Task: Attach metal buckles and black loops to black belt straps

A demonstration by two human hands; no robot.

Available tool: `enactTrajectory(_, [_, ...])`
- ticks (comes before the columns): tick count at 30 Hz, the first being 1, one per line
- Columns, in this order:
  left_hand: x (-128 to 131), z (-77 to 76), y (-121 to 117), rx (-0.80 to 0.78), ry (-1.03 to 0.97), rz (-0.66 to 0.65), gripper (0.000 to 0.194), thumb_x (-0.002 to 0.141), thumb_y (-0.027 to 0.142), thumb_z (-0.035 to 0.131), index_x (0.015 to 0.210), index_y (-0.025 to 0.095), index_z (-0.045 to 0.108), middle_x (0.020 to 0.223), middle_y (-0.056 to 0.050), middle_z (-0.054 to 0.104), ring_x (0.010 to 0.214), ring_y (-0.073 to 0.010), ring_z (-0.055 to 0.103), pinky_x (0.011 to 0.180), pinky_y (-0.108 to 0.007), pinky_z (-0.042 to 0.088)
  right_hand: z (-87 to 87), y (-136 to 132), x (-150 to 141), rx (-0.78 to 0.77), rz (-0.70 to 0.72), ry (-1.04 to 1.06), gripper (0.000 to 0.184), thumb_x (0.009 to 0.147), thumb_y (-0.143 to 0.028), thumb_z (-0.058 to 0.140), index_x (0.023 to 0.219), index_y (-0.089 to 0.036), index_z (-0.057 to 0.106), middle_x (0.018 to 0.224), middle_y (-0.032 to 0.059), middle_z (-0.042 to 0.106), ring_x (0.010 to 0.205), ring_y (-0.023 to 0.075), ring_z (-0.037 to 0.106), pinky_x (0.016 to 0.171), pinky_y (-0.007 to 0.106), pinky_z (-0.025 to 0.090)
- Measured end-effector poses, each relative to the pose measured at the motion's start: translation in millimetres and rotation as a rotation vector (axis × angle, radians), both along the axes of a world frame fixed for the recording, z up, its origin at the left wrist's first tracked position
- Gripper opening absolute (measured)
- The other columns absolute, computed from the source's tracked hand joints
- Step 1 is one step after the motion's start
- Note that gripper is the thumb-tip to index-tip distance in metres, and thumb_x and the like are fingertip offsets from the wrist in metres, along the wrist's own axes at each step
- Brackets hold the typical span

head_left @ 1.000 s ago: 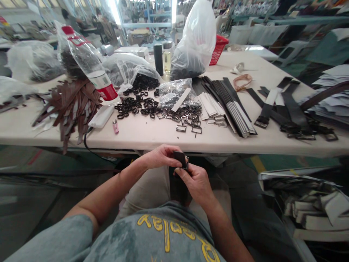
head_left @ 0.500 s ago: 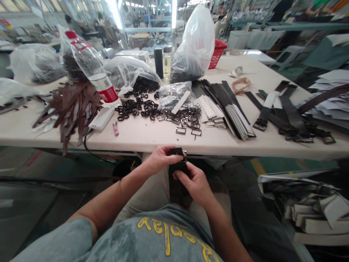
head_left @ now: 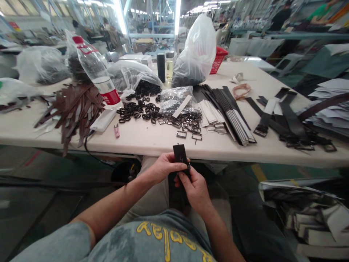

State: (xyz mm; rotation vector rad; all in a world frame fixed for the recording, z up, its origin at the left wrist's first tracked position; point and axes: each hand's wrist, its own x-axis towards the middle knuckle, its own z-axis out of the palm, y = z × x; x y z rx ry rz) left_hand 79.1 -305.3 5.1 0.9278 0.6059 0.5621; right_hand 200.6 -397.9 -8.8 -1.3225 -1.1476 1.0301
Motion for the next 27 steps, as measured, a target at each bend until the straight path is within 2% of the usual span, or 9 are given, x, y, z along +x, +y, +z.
enactTrajectory(8, [0.8,-0.8,-3.1,-0.030,-0.010,0.013,0.034,0.074,0.037,0.079,0.096,0.012,0.071,0.070,-0.001,0.065,0.041,-0.0097,0.056,0.036,-0.022,0.048,-3.3,-1.3,0.0,-0.027,-0.021,0.025,0.028,0.095,-0.044,0.054,0.095,-0.018,0.063,0.071,0.0010,0.066,0.058,0.0139,0.063,0.055,0.023,0.052])
enactTrajectory(13, [2.1,-3.7,-5.9,-0.009,0.004,0.041,0.046,0.076,0.041,0.076,0.113,0.016,0.069,0.072,0.000,0.064,0.040,-0.0096,0.055,0.036,-0.023,0.048,-1.3,-1.2,-2.3,-0.031,-0.045,0.044,0.032,0.095,-0.048,0.053,0.089,-0.018,0.063,0.068,0.0002,0.065,0.055,0.0129,0.062,0.051,0.022,0.051])
enactTrajectory(15, [4.8,-4.2,-8.6,0.032,0.028,0.081,0.048,0.077,0.042,0.075,0.118,0.018,0.067,0.071,0.001,0.062,0.039,-0.0088,0.053,0.036,-0.023,0.047,-2.1,-1.3,-3.7,-0.028,-0.075,0.042,0.034,0.095,-0.049,0.053,0.084,-0.017,0.062,0.065,-0.0004,0.063,0.052,0.0124,0.060,0.049,0.021,0.049])
enactTrajectory(17, [6.9,-1.4,-11.4,0.137,0.070,0.113,0.045,0.078,0.044,0.074,0.115,0.019,0.070,0.073,0.000,0.061,0.040,-0.0078,0.052,0.036,-0.022,0.045,-2.6,-1.6,-4.9,-0.029,-0.117,0.051,0.037,0.094,-0.050,0.054,0.079,-0.018,0.059,0.062,-0.0010,0.060,0.050,0.0119,0.057,0.047,0.021,0.047])
enactTrajectory(19, [6.3,4.4,-13.3,0.284,0.101,0.122,0.040,0.080,0.046,0.071,0.109,0.019,0.074,0.085,-0.003,0.062,0.044,-0.0065,0.053,0.038,-0.021,0.046,-1.8,-2.4,-5.1,-0.029,-0.149,0.075,0.038,0.093,-0.051,0.055,0.075,-0.018,0.057,0.059,-0.0017,0.058,0.048,0.0115,0.055,0.045,0.022,0.045])
enactTrajectory(21, [2.1,11.1,-13.5,0.397,0.091,0.059,0.040,0.082,0.050,0.067,0.109,0.021,0.075,0.104,-0.008,0.061,0.050,-0.0066,0.056,0.043,-0.021,0.049,0.6,-3.6,-4.4,-0.021,-0.161,0.099,0.038,0.093,-0.052,0.055,0.075,-0.018,0.057,0.058,-0.0020,0.058,0.047,0.0114,0.054,0.045,0.022,0.044])
enactTrajectory(23, [-4.0,16.5,-11.7,0.463,0.050,-0.038,0.051,0.083,0.060,0.062,0.114,0.023,0.074,0.117,-0.010,0.057,0.059,-0.0094,0.061,0.052,-0.024,0.053,3.6,-4.8,-3.0,-0.005,-0.152,0.103,0.036,0.093,-0.051,0.055,0.079,-0.018,0.060,0.060,-0.0020,0.058,0.048,0.0115,0.054,0.046,0.022,0.044])
enactTrajectory(25, [-9.5,20.3,-8.3,0.473,-0.012,-0.103,0.068,0.081,0.075,0.050,0.116,0.022,0.074,0.119,-0.012,0.056,0.069,-0.0145,0.064,0.061,-0.028,0.055,6.2,-6.0,-1.6,0.013,-0.139,0.082,0.035,0.094,-0.050,0.054,0.084,-0.018,0.062,0.060,-0.0020,0.059,0.048,0.0117,0.054,0.046,0.022,0.044])
enactTrajectory(27, [-12.8,23.5,-4.6,0.423,-0.062,-0.122,0.080,0.083,0.080,0.033,0.110,0.019,0.077,0.114,-0.013,0.059,0.076,-0.0192,0.065,0.066,-0.031,0.055,7.9,-7.0,-0.5,0.030,-0.136,0.039,0.034,0.094,-0.050,0.054,0.086,-0.018,0.063,0.059,-0.0020,0.059,0.047,0.0120,0.054,0.047,0.023,0.044])
